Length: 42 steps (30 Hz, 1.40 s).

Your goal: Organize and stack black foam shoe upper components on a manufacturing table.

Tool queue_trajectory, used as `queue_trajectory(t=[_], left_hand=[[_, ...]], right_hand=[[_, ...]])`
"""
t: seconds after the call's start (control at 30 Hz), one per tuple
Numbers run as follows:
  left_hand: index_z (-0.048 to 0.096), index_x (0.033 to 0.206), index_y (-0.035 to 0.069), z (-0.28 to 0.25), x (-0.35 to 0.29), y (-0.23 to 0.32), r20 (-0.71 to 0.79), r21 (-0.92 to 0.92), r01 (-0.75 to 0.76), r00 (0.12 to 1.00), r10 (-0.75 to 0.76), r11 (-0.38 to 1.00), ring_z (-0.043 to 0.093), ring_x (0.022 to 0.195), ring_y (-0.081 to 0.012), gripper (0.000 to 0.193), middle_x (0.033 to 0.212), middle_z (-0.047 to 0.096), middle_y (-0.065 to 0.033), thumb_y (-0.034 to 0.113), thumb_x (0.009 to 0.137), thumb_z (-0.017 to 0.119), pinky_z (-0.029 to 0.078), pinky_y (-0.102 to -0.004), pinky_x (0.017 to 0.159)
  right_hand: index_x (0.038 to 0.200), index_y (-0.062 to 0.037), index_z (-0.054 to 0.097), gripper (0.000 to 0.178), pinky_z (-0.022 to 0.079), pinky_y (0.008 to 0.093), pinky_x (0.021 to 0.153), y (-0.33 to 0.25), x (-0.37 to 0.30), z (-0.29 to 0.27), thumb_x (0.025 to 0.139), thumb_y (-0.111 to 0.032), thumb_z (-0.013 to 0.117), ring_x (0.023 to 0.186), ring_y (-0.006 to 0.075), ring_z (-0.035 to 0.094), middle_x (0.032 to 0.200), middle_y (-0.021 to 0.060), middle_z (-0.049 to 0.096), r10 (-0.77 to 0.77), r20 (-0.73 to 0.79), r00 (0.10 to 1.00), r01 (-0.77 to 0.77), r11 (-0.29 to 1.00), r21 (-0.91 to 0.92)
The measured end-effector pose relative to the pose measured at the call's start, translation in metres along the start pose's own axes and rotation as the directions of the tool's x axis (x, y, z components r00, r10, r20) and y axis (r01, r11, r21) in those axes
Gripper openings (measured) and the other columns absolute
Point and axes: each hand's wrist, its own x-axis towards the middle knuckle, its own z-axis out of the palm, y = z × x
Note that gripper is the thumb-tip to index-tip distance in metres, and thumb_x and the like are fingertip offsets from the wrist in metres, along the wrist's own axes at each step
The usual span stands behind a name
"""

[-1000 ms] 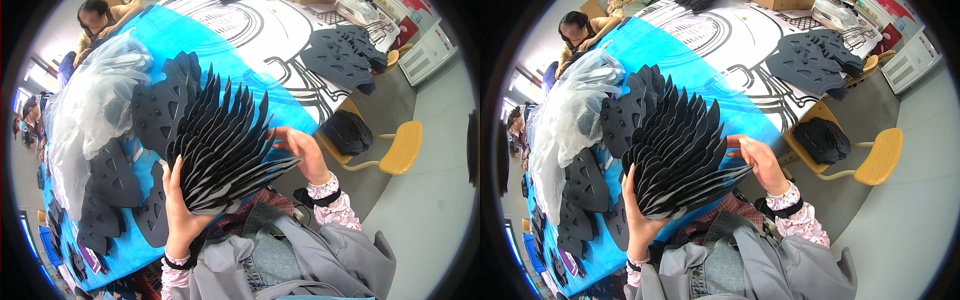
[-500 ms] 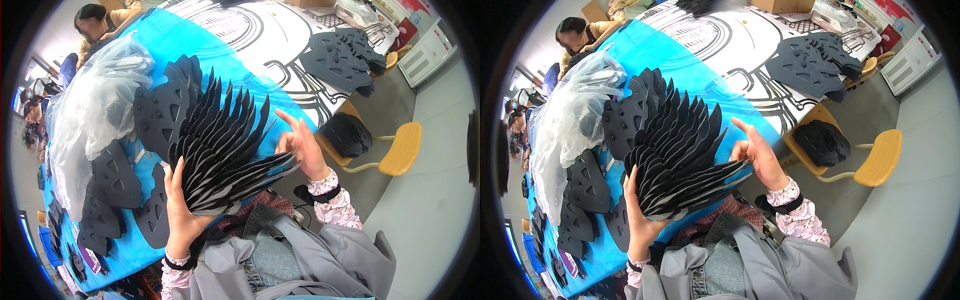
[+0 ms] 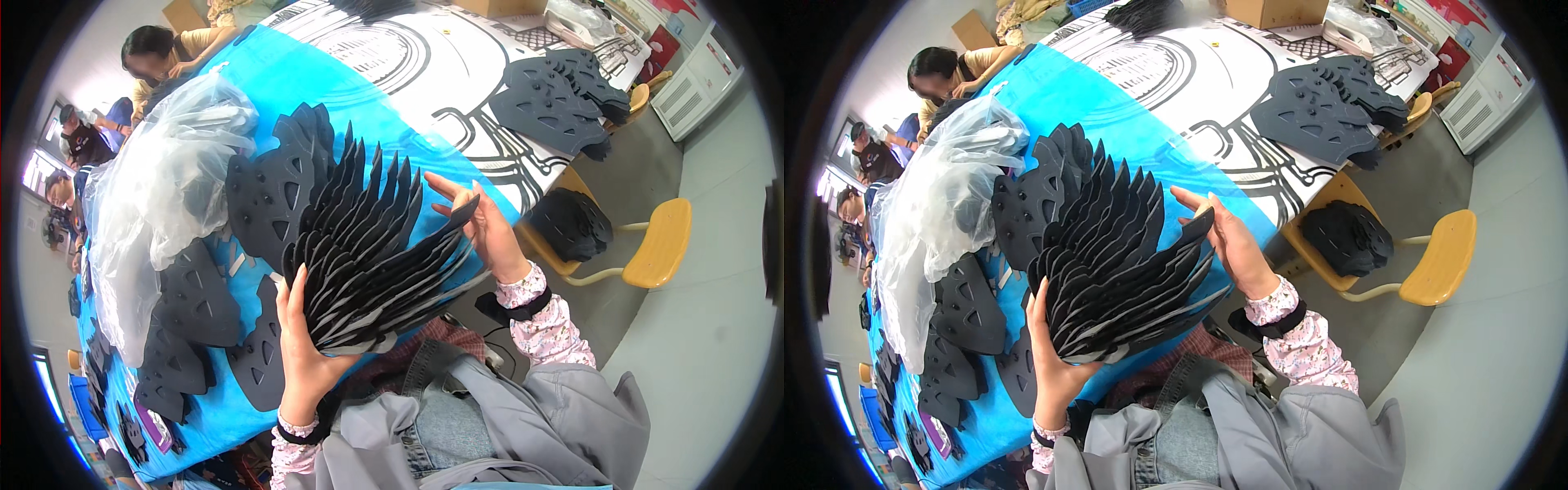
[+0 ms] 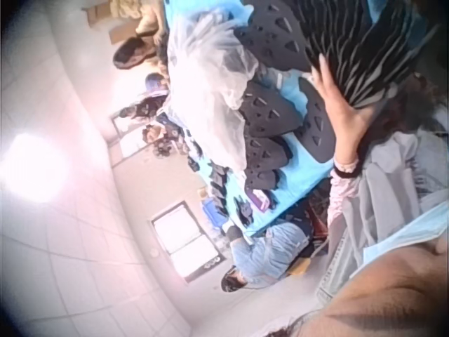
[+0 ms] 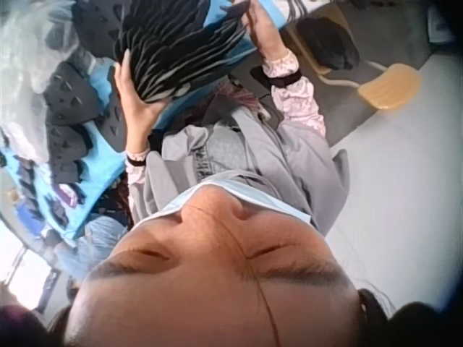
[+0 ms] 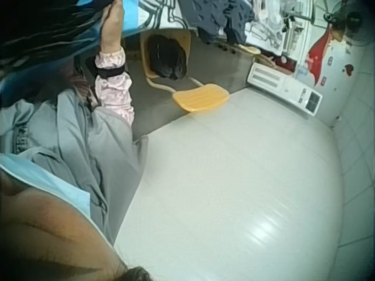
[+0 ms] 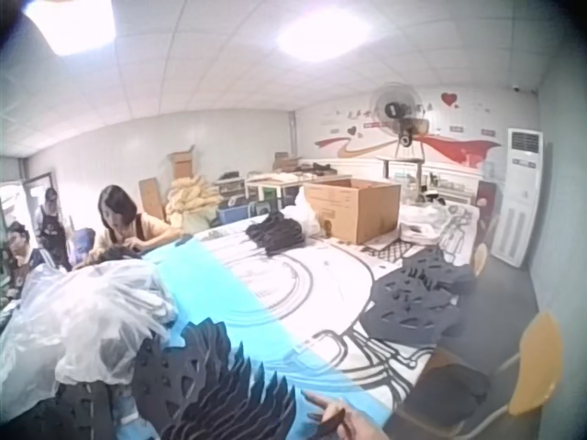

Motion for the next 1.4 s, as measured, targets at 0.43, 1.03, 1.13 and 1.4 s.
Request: queue_trajectory(t=[0.43,1.03,1.13,1.4], left_hand=[[0.03,0.141,0.002,0.0,0.001,-0.001,-0.007,0.006,-0.008,1.0,0.008,1.0,0.033,0.131,-0.0321,0.106,0.14,0.035,-0.017,0.004,0.046,0.078,0.025,-0.0414,0.11],[0.031,0.14,0.004,0.001,0.002,0.0,-0.018,-0.038,-0.002,1.0,0.001,0.999,0.034,0.131,-0.0375,0.101,0.14,0.037,-0.0182,0.002,0.05,0.077,0.028,-0.0441,0.108],[0.031,0.141,0.005,0.001,0.003,0.0,-0.021,-0.028,0.013,1.0,-0.014,1.0,0.033,0.132,-0.0373,0.102,0.141,0.036,-0.0182,0.001,0.05,0.077,0.028,-0.0441,0.109],[0.031,0.141,0.005,0.0,0.002,-0.002,-0.024,-0.043,0.017,1.0,-0.018,0.999,0.033,0.131,-0.0374,0.104,0.14,0.037,-0.0179,0.002,0.048,0.079,0.028,-0.0441,0.108]], right_hand=[[0.121,-0.0007,0.049,0.049,0.034,0.0386,0.102,0.004,-0.006,-0.017,0.1,-0.039,0.029,0.115,0.021,0.05,0.124,0.0136,0.054,-0.03,0.082,0.996,0.029,1.0,0.011],[0.137,0.0006,0.038,0.053,0.036,0.0345,0.101,-0.037,-0.038,-0.015,0.097,-0.032,0.045,0.124,0.0235,0.043,0.134,0.0123,0.046,-0.062,0.234,0.97,0.135,0.941,-0.31],[0.122,0.0026,0.054,0.045,0.036,0.0362,0.1,-0.033,-0.054,-0.016,0.1,-0.031,0.032,0.118,0.0244,0.049,0.127,0.0134,0.051,-0.325,-0.012,0.946,0.285,0.847,-0.449],[0.08,0.0033,0.064,0.06,0.039,0.0363,0.093,-0.015,-0.088,-0.011,0.102,-0.037,0.025,0.1,0.0231,0.055,0.105,0.0186,0.061,-0.089,-0.018,0.996,0.084,0.978,-0.19]])
